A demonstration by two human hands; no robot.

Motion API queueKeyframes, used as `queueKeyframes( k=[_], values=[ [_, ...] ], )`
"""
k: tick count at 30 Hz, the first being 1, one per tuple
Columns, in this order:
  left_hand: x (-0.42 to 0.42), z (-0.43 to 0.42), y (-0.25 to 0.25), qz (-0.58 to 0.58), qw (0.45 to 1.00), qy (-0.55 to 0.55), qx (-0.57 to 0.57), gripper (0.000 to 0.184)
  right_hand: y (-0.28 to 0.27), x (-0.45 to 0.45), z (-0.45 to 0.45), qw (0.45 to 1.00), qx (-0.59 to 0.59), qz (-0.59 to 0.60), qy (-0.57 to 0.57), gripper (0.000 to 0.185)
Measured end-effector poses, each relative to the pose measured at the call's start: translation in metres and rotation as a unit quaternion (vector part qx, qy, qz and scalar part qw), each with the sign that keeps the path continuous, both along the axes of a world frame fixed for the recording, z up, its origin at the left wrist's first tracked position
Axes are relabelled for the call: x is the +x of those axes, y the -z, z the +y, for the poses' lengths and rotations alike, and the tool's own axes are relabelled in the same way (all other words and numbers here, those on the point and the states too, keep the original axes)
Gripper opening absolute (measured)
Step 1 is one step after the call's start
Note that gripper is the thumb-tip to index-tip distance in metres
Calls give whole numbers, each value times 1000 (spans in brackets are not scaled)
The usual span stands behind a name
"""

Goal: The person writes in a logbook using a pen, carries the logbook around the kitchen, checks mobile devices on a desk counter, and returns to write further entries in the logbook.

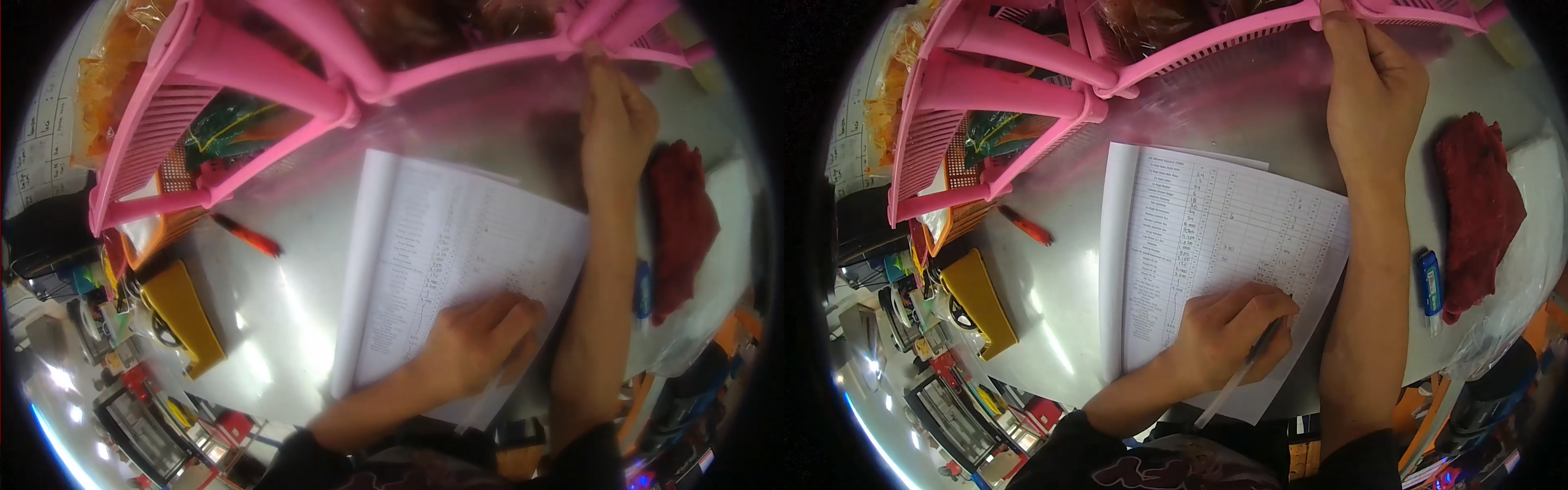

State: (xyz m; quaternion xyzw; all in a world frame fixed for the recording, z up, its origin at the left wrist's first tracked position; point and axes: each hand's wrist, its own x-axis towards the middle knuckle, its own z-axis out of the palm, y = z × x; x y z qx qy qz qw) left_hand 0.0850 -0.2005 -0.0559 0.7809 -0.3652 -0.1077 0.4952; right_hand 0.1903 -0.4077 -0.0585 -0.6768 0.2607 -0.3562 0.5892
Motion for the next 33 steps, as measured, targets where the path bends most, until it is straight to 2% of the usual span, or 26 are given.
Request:
queueKeyframes(
  k=[13, 16, 19, 33],
  values=[
    [0, -3, -5, -7, 1000, -1, 14, 27, -4, -1, 1, 1000, -7, 16, 9, 32],
    [-1, -1, -3, -14, 1000, 4, 1, 28, -6, 4, -5, 997, -72, -29, 8, 33],
    [0, -4, -7, -1, 1000, 2, 8, 28, -11, -1, 3, 1000, -4, 17, -1, 33],
    [0, -2, -5, -2, 1000, 7, -3, 26, -4, 0, 0, 1000, 1, -1, -2, 27]
  ],
)
